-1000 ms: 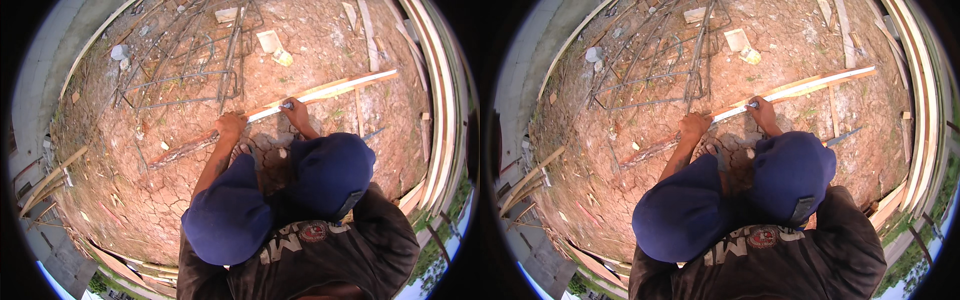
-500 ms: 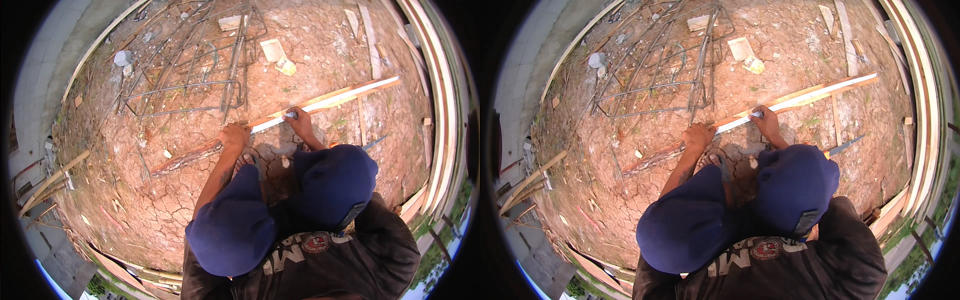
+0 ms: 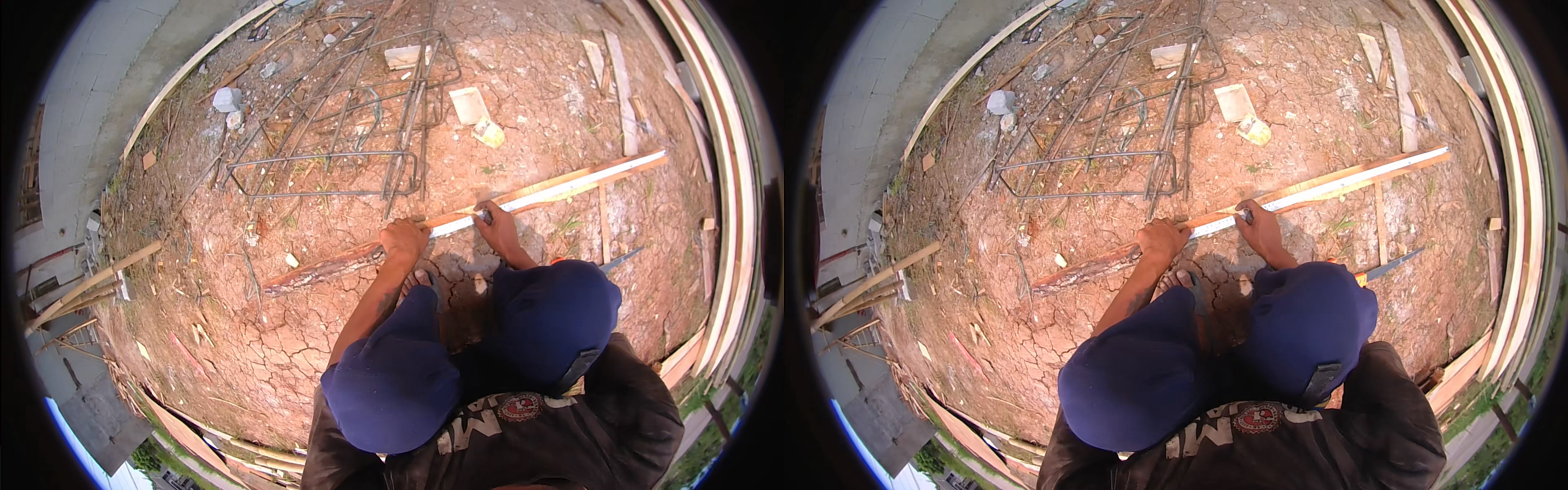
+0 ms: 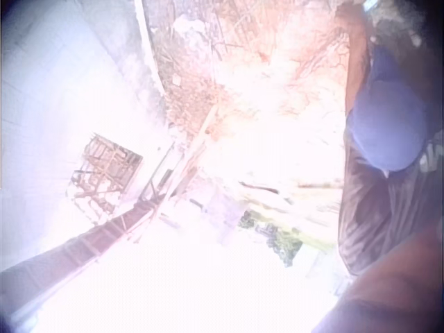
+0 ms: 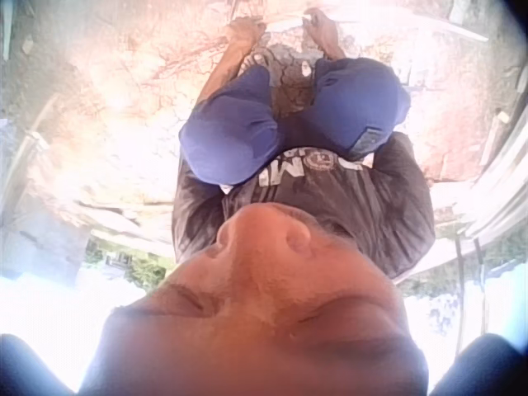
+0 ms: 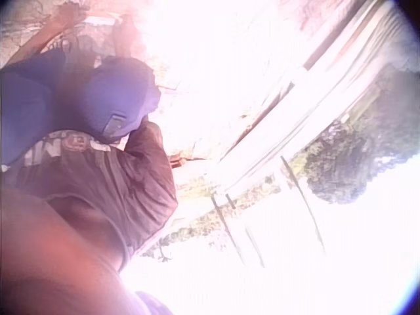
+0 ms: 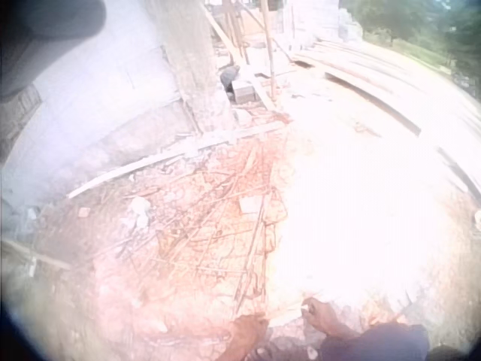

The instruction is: The person measures a wooden plank with a tape measure, marks it, and then uses a hand saw to cut the plank. The cut piece is separated from the main plank.

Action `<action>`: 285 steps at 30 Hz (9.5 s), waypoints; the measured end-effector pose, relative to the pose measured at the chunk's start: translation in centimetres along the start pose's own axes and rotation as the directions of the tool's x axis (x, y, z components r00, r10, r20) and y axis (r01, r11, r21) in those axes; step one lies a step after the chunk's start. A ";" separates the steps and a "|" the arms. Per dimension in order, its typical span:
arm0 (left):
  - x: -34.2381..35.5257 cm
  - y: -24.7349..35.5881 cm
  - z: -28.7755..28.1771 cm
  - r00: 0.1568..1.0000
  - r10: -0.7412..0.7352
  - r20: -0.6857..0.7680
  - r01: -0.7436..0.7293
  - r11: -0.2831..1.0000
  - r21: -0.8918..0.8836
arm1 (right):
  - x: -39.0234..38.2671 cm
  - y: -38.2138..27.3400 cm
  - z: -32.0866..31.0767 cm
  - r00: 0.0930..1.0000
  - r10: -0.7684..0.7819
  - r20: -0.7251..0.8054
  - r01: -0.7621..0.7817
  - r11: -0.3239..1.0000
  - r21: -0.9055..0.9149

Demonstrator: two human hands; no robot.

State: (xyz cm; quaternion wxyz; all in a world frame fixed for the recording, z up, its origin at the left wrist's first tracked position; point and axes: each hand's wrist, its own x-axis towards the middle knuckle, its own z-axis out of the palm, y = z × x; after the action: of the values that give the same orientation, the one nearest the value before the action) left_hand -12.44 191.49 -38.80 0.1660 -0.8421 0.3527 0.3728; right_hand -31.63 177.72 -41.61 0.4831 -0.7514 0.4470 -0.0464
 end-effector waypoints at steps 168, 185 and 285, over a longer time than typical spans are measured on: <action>0.7 -0.4 -0.6 1.000 -0.012 -0.022 0.013 0.998 0.056 | 11.7 7.6 -12.4 0.839 0.120 0.530 0.295 0.718 -0.630; 0.8 -0.3 -0.7 1.000 0.010 -0.021 -0.009 0.999 0.046 | 12.1 8.0 -12.6 0.838 0.096 0.537 0.314 0.720 -0.618; 0.1 -1.1 -0.4 0.998 -0.052 -0.047 0.051 0.999 -0.010 | 11.7 2.4 -8.6 0.842 0.081 0.533 0.361 0.650 -0.669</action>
State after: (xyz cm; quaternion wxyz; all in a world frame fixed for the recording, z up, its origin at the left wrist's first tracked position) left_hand -11.42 192.05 -38.59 0.1633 -0.8603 0.3330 0.3499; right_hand -30.50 163.14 -43.16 0.2271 -0.8988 0.2161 0.3065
